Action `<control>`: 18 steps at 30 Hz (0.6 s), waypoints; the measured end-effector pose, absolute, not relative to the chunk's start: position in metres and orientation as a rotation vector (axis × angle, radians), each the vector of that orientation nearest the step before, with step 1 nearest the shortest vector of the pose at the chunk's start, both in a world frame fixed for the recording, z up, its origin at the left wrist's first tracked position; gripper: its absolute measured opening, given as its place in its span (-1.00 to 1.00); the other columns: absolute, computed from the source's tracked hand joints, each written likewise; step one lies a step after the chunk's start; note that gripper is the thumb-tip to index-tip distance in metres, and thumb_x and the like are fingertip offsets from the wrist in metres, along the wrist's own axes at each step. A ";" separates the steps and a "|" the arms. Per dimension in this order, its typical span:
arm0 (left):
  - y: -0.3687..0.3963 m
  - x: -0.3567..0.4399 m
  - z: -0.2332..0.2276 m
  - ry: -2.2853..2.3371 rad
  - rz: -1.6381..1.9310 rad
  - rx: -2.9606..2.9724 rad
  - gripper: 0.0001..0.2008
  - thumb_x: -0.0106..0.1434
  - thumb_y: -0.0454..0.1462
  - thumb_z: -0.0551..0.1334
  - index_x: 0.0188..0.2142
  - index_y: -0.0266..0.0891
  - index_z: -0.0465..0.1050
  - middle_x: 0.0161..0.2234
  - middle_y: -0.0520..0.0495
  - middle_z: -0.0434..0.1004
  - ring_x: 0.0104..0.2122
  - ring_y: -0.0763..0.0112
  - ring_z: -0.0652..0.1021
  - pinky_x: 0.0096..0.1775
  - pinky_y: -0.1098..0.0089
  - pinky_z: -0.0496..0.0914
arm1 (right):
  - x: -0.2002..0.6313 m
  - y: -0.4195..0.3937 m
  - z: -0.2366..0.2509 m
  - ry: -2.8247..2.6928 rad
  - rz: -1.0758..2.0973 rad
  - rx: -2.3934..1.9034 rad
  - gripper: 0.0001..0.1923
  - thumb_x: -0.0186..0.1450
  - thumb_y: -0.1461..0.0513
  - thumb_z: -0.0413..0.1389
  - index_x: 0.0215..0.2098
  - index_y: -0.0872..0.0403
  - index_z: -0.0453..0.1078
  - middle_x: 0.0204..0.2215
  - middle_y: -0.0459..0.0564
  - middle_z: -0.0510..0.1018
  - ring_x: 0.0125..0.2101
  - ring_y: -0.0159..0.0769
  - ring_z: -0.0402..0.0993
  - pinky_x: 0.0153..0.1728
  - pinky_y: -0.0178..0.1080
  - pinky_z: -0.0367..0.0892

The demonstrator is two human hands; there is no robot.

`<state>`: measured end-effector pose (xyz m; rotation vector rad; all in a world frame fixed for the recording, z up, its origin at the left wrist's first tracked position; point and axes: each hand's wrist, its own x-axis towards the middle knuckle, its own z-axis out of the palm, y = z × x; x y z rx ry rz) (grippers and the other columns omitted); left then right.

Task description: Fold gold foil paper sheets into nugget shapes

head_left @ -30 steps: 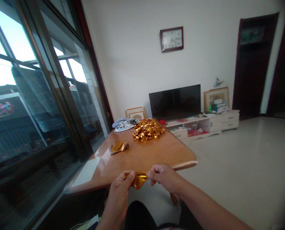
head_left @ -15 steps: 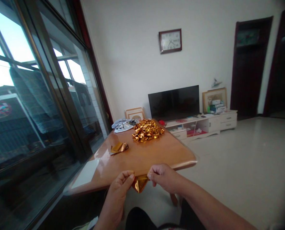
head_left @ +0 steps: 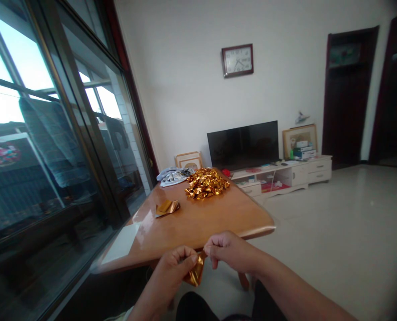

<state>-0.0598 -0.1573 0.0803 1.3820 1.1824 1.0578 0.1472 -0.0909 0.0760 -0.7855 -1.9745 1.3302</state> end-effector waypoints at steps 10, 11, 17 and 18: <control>-0.154 -0.051 0.072 1.230 1.323 1.296 -0.61 0.21 0.02 0.33 -0.50 -0.24 0.41 -0.56 0.05 0.38 -0.53 0.47 0.32 -0.44 0.47 0.20 | 0.138 -0.091 0.068 -1.758 0.928 -0.756 -0.87 0.33 0.20 0.10 -0.30 0.07 0.47 -0.40 -0.12 0.54 -0.38 -0.32 0.40 -0.35 -0.29 0.25; -0.153 -0.050 0.072 1.256 1.368 1.301 -0.61 0.19 0.02 0.35 -0.49 -0.24 0.42 -0.56 0.07 0.36 -0.53 0.47 0.32 -0.44 0.47 0.21 | 0.136 -0.095 0.069 -1.774 0.869 -0.760 -0.87 0.34 0.21 0.10 -0.29 0.06 0.49 -0.39 -0.11 0.55 -0.37 -0.31 0.41 -0.33 -0.29 0.25; -0.149 -0.049 0.070 1.430 1.475 1.454 -0.66 0.22 0.00 0.33 -0.43 -0.23 0.48 -0.50 0.02 0.42 -0.46 0.40 0.39 -0.39 0.45 0.30 | 0.125 -0.103 0.069 -1.847 0.677 -0.789 -0.86 0.35 0.24 0.12 -0.28 0.03 0.55 -0.35 -0.07 0.58 -0.28 -0.26 0.47 -0.23 -0.26 0.27; -0.148 -0.049 0.070 1.452 1.469 1.488 -0.67 0.24 0.00 0.31 -0.41 -0.23 0.49 -0.48 0.01 0.45 -0.44 0.38 0.41 -0.37 0.44 0.31 | 0.124 -0.103 0.069 -1.842 0.681 -0.791 -0.85 0.35 0.24 0.11 -0.27 0.03 0.55 -0.34 -0.07 0.58 -0.29 -0.26 0.47 -0.23 -0.26 0.27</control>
